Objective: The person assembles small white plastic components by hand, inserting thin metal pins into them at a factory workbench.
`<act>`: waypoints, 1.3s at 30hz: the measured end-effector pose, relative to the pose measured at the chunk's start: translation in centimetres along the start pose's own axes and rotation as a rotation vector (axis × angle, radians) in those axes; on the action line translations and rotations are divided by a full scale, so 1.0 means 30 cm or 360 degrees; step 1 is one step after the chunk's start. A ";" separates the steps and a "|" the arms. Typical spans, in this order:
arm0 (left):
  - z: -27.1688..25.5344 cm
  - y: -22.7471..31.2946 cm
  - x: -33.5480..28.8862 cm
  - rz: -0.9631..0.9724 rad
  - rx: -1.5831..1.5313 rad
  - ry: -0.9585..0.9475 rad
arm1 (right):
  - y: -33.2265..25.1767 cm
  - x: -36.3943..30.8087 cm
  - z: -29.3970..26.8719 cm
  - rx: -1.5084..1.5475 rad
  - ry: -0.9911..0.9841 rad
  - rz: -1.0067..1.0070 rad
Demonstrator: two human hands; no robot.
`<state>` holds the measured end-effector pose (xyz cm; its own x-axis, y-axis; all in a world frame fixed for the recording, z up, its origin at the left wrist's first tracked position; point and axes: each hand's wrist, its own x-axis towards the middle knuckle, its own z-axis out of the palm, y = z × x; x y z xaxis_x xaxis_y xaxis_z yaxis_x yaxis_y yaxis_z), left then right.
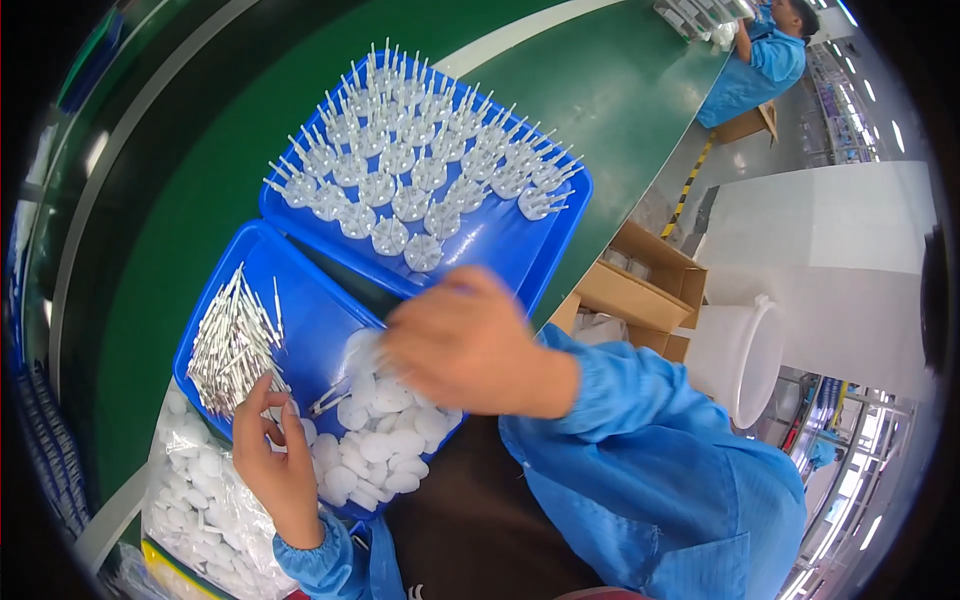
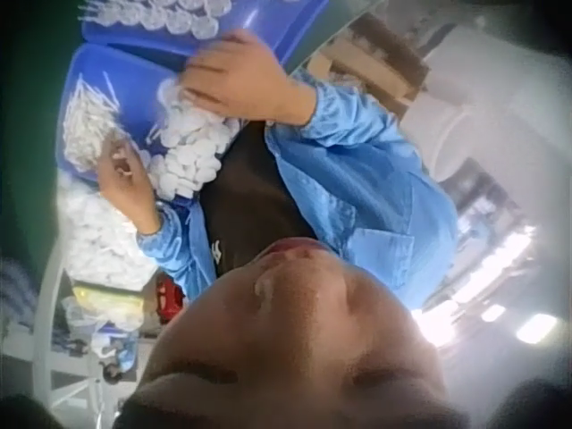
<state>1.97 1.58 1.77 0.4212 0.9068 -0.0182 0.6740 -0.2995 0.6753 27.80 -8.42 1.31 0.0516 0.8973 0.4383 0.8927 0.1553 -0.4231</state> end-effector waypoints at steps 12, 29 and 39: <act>0.000 0.054 -0.023 0.0173 0.0295 -0.0188 | 0.289 -0.138 -0.091 -0.0689 0.0233 0.0659; -0.012 -0.040 -0.035 0.0173 0.0292 -0.0039 | -0.097 0.268 0.344 -0.0118 -0.0571 -0.1002; -0.012 -0.041 -0.071 -0.0072 -0.0732 0.0032 | -0.101 0.169 0.152 0.1065 -0.0592 0.0019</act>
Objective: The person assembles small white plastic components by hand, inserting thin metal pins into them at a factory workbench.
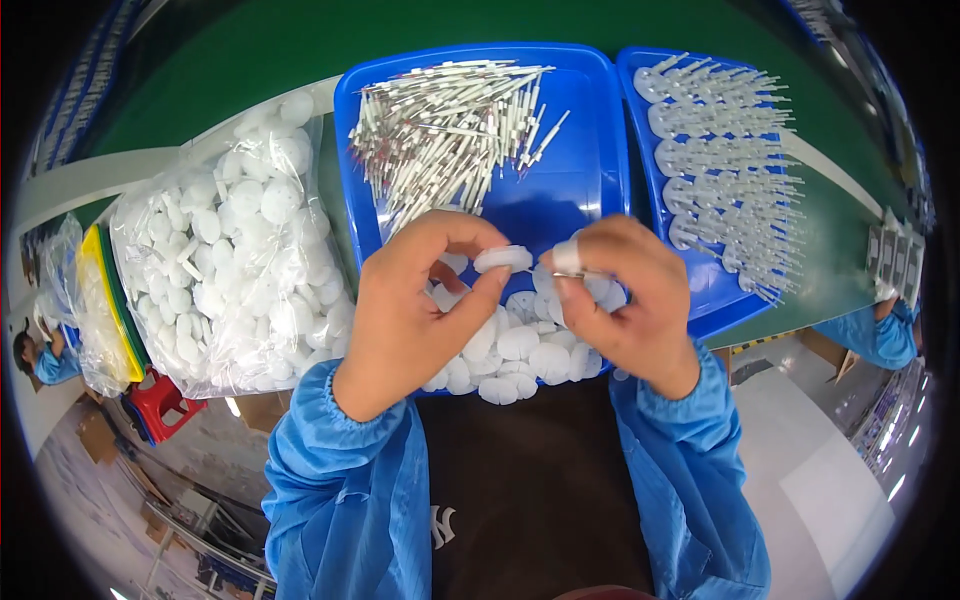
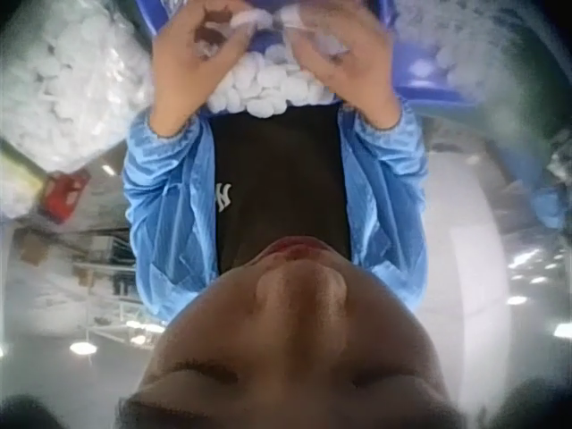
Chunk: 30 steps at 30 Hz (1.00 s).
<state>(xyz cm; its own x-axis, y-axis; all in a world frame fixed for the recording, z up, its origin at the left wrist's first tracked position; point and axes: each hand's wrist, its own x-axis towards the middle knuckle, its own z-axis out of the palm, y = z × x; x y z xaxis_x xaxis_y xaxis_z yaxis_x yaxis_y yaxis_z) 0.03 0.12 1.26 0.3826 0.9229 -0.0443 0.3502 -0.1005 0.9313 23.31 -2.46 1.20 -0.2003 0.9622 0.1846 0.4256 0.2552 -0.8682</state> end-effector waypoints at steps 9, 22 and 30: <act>0.029 0.004 -0.011 -0.0164 -0.0762 0.0207 | -0.028 0.017 0.052 0.0011 0.0258 0.0120; 0.015 -0.010 0.004 0.0224 -0.0019 0.0339 | -0.037 0.067 0.059 -0.0302 0.0223 -0.0045; 0.022 -0.014 0.010 0.0231 0.0093 0.0309 | -0.035 0.058 0.069 -0.0054 0.0214 0.0287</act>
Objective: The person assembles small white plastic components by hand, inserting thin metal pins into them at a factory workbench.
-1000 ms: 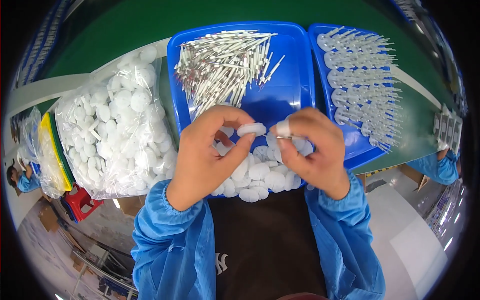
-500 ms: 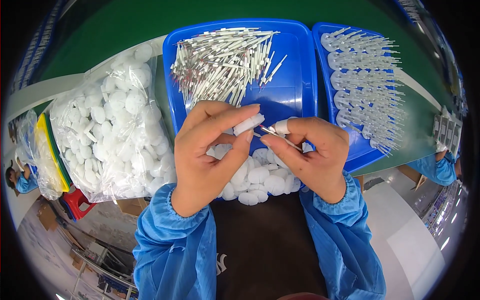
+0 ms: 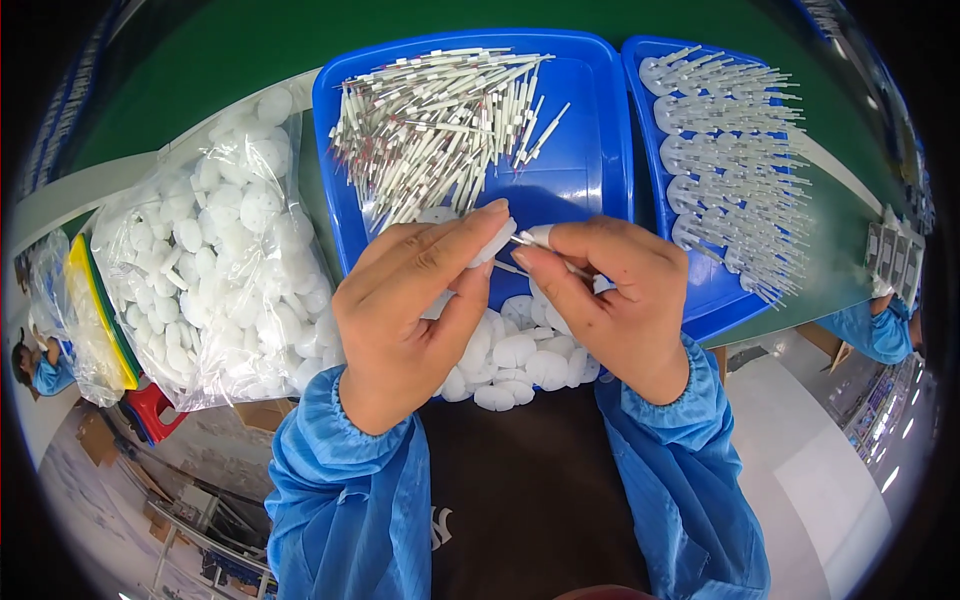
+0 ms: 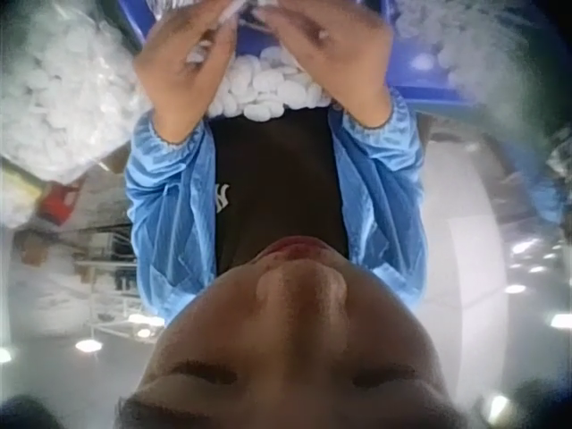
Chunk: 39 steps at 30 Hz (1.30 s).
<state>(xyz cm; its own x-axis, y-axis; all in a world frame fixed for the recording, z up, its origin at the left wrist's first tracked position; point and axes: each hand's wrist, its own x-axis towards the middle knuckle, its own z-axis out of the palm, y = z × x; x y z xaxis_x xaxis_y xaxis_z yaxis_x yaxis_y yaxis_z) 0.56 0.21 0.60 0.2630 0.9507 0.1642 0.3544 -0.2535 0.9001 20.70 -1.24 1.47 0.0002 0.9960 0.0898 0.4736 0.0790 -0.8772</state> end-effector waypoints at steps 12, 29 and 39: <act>-0.004 0.018 -0.023 -0.0282 -0.0221 0.0052 | 0.023 0.015 0.016 -0.0560 0.0083 -0.0667; -0.012 0.000 -0.010 0.0260 -0.0019 -0.0043 | 0.044 -0.004 -0.028 0.1082 -0.0362 0.0351; -0.027 -0.011 -0.042 0.0313 0.0086 -0.0124 | 0.032 -0.009 -0.022 0.0946 -0.0504 0.0311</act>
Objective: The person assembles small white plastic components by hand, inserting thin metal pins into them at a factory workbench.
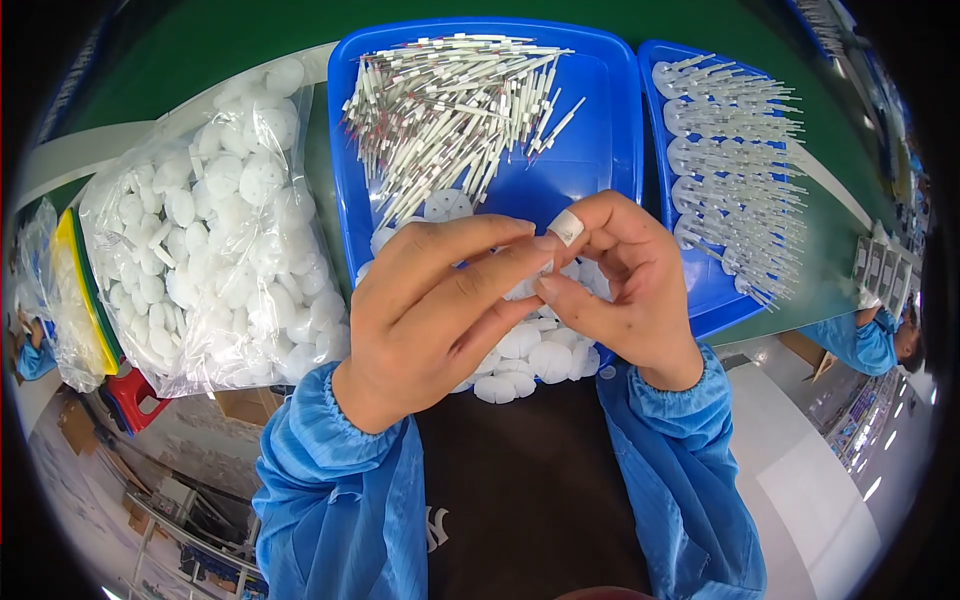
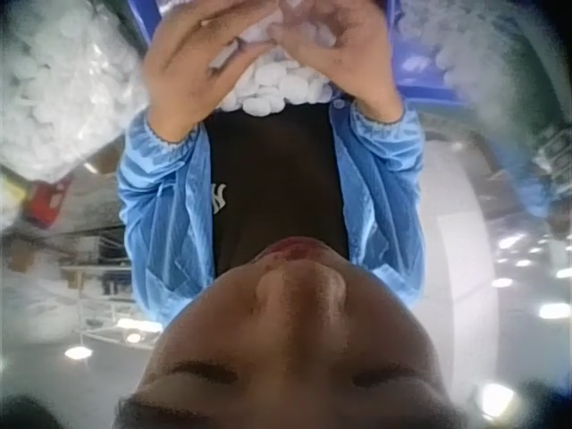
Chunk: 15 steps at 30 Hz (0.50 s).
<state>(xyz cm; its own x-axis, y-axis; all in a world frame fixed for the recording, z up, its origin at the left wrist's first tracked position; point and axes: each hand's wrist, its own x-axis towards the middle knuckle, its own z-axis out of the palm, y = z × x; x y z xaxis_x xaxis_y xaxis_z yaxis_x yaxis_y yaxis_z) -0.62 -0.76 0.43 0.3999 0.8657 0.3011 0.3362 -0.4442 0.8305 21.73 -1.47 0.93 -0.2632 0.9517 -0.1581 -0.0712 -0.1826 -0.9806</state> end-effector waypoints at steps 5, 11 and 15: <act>-0.059 -0.067 -0.012 0.0086 -0.0034 0.0298 | 0.002 -0.018 -0.013 -0.1320 0.0125 -0.0446; -0.078 -0.018 -0.030 -0.0573 -0.0403 0.0356 | 0.058 0.027 0.061 -0.2134 0.0027 -0.0604; -0.038 -0.002 -0.016 -0.0719 -0.0462 0.0328 | 0.024 0.034 0.030 -0.1438 0.0240 -0.0601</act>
<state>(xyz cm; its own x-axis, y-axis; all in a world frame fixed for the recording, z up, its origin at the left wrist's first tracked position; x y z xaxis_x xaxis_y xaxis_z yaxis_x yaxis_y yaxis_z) -1.81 -0.90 0.78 0.0867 0.9949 -0.0524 0.1756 0.0365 0.9838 20.55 -0.84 0.17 -0.2446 0.9415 0.2317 0.6518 0.3366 -0.6796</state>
